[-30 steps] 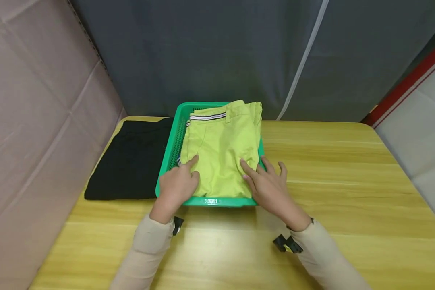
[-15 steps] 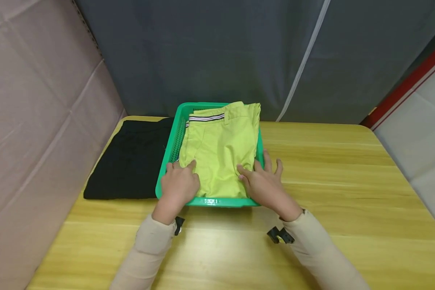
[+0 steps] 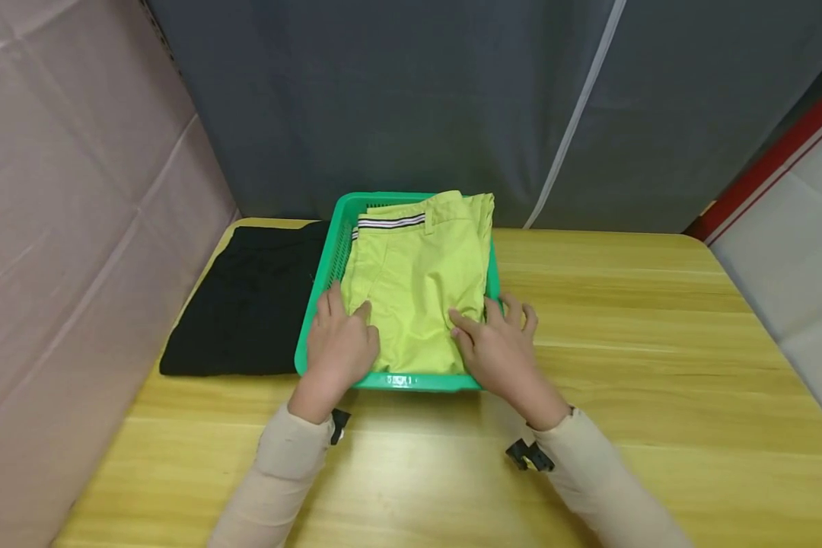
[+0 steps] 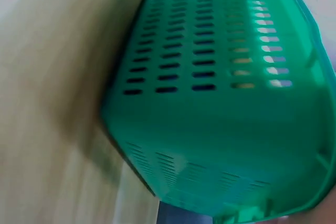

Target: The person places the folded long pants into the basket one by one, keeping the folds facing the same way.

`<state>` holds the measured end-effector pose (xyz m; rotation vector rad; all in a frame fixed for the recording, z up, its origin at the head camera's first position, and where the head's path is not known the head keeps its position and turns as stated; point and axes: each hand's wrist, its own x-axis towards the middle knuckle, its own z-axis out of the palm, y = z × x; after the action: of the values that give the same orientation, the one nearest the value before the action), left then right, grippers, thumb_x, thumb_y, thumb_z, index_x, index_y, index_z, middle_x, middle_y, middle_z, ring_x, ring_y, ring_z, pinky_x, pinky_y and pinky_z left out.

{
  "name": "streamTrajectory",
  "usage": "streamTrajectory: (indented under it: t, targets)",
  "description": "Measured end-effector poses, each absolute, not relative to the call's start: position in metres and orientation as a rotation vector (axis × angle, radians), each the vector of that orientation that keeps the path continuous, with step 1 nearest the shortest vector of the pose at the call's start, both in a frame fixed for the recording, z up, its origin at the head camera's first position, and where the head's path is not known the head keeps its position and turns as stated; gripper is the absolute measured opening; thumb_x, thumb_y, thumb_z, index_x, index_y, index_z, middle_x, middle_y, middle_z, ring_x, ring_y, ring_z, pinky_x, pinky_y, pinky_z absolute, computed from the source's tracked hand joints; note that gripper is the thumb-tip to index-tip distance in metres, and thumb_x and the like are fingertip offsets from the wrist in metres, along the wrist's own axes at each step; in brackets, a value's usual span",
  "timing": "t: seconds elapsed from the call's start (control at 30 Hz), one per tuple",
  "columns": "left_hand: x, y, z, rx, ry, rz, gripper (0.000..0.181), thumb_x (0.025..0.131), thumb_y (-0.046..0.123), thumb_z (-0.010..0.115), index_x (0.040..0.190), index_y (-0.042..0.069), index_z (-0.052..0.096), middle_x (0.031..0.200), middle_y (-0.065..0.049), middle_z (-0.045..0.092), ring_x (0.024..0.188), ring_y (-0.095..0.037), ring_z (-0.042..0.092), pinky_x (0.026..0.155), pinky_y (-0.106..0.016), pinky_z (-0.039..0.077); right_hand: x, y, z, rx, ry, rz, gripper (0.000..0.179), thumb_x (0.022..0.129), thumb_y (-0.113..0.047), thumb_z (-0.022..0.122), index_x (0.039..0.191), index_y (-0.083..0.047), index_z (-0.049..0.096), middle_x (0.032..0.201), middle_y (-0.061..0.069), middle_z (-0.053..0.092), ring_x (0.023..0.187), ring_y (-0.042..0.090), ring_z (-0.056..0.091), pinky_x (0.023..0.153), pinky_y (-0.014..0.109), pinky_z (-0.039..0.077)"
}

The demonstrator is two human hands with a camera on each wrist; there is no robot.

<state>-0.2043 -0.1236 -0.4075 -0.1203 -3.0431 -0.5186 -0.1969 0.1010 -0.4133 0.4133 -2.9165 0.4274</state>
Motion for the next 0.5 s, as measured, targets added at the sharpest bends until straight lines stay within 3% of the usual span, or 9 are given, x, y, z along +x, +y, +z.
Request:
streamTrajectory:
  t: [0.27,0.5]
  targets:
    - [-0.202,-0.126,-0.406,-0.151,-2.961,-0.599,0.046,0.094,0.016,0.040,0.137,0.006,0.055,0.154,-0.030,0.019,0.139,-0.045,0.025,0.104,-0.059,0.036,-0.193,0.100,-0.420,0.377,-2.646,0.480,0.026,0.097,-0.031,0.057,0.116,-0.022,0.072,0.133,0.028,0.051,0.126,0.047,0.038,0.102,0.062,0.026]
    - [-0.196,-0.135,-0.400,-0.211,-2.854,-0.601,0.047,0.096,0.017,0.045,0.142,0.013,0.049,0.159,-0.018,0.025,0.143,-0.039,0.027,0.107,-0.058,0.032,-0.188,0.096,-0.418,0.416,-2.525,0.496,0.036,0.097,-0.033,0.056,0.127,-0.015,0.064,0.134,0.025,0.052,0.123,0.045,0.046,0.098,0.061,0.036]
